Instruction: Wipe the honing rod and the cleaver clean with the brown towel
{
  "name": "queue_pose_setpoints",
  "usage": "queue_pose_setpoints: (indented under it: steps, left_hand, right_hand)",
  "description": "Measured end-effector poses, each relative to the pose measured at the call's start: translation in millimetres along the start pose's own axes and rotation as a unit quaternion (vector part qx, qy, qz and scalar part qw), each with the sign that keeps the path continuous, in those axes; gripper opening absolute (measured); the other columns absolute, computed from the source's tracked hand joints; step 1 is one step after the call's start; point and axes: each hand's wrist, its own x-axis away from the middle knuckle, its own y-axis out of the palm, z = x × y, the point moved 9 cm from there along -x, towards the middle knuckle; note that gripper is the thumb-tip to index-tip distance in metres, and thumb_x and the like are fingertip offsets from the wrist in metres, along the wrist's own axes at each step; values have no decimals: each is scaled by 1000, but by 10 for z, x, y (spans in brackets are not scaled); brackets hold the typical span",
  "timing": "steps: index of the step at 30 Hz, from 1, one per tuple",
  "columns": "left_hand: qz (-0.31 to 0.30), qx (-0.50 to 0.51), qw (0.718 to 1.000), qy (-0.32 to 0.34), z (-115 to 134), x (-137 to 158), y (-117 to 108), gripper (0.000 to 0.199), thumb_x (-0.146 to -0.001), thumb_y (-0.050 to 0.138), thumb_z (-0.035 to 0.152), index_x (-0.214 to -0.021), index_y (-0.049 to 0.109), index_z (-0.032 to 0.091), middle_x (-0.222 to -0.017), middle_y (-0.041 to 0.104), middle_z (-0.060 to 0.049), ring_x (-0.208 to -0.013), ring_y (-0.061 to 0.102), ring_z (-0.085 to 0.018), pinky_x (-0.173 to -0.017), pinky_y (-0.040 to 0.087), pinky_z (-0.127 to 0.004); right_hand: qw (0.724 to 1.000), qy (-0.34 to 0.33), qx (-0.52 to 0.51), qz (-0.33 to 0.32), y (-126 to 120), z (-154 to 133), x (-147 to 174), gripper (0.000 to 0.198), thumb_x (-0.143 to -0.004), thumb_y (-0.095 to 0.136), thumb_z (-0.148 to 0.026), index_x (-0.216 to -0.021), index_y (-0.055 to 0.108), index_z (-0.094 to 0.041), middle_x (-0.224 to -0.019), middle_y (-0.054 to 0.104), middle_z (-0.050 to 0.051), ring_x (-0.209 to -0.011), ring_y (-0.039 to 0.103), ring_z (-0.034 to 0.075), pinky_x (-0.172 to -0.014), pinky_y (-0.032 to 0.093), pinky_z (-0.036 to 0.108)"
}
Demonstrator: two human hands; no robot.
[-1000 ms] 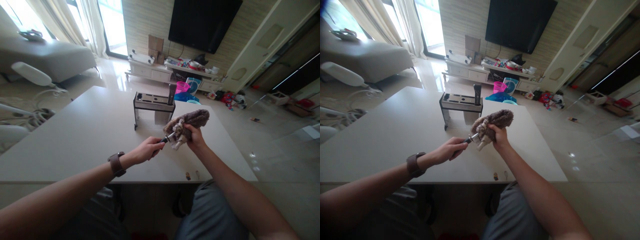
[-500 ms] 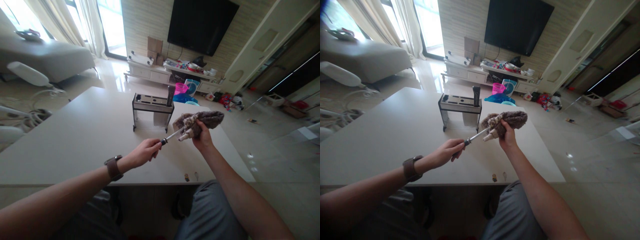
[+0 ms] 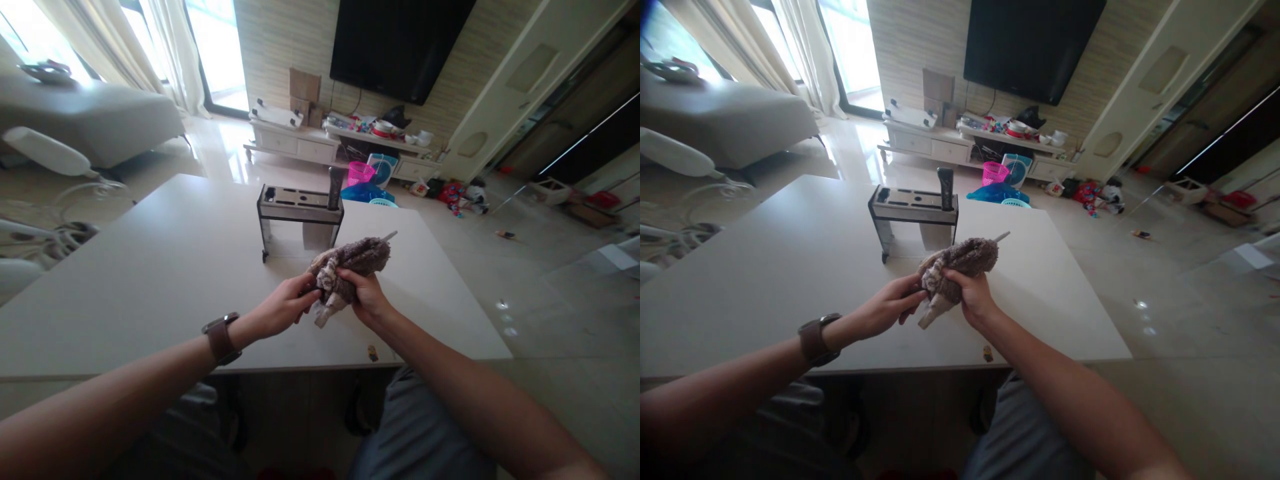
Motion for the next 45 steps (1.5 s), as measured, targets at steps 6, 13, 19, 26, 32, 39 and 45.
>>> queue_pose_setpoints:
  steps: [6,13,19,26,32,39,45]
  left_hand:
    - [-12,33,999,-15,-1,-3,51,37,-97,58,54,-90,55,18,-57,51,6,-45,46,-10,-42,38,-21]
    - [-18,47,998,-22,76,6,63,35,-97,56,51,-84,53,19,-53,48,7,-43,41,-9,-42,34,-21]
    - [-36,39,998,-26,41,25,102,35,-100,55,51,-85,52,20,-55,47,7,-45,42,-10,-43,34,-21]
    - [-40,30,998,-29,65,43,101,35,-100,56,51,-85,53,19,-55,48,7,-46,44,-10,-45,35,-22]
    - [-38,30,998,-32,69,52,99,36,-99,57,52,-83,53,20,-55,50,6,-45,44,-10,-45,34,-23]
    - [-30,40,998,-34,43,70,72,34,-98,58,50,-82,52,20,-53,49,7,-44,44,-10,-45,32,-22]
    - [5,33,999,-20,63,61,11,34,-99,58,48,-81,53,20,-53,50,7,-44,43,-10,-44,33,-21]
  right_hand:
    - [1000,-25,3,-4,-12,-122,-53,35,-56,91,-18,-89,80,-18,-93,84,3,-82,76,21,-83,63,34]
    - [997,-73,-24,19,-204,-478,-277,30,-62,89,-13,-90,78,-16,-92,84,4,-80,77,18,-79,65,30]
    - [990,-100,-67,78,-570,-796,-502,23,-69,81,-10,-92,77,-15,-89,83,2,-75,77,16,-74,66,28]
    - [983,-115,-99,105,-704,-931,-528,15,-76,76,-12,-91,77,-16,-89,82,2,-75,77,15,-71,66,26]
    - [971,-157,-112,140,-823,-1011,-538,13,-79,75,-12,-91,76,-18,-88,82,-1,-74,77,14,-71,66,24]
    - [981,-121,-108,109,-733,-950,-532,12,-81,73,-17,-92,76,-17,-86,82,0,-73,76,14,-71,65,25]
    - [992,-87,-77,54,-465,-725,-424,17,-76,79,-19,-93,76,-19,-88,82,0,-76,77,15,-75,65,25]
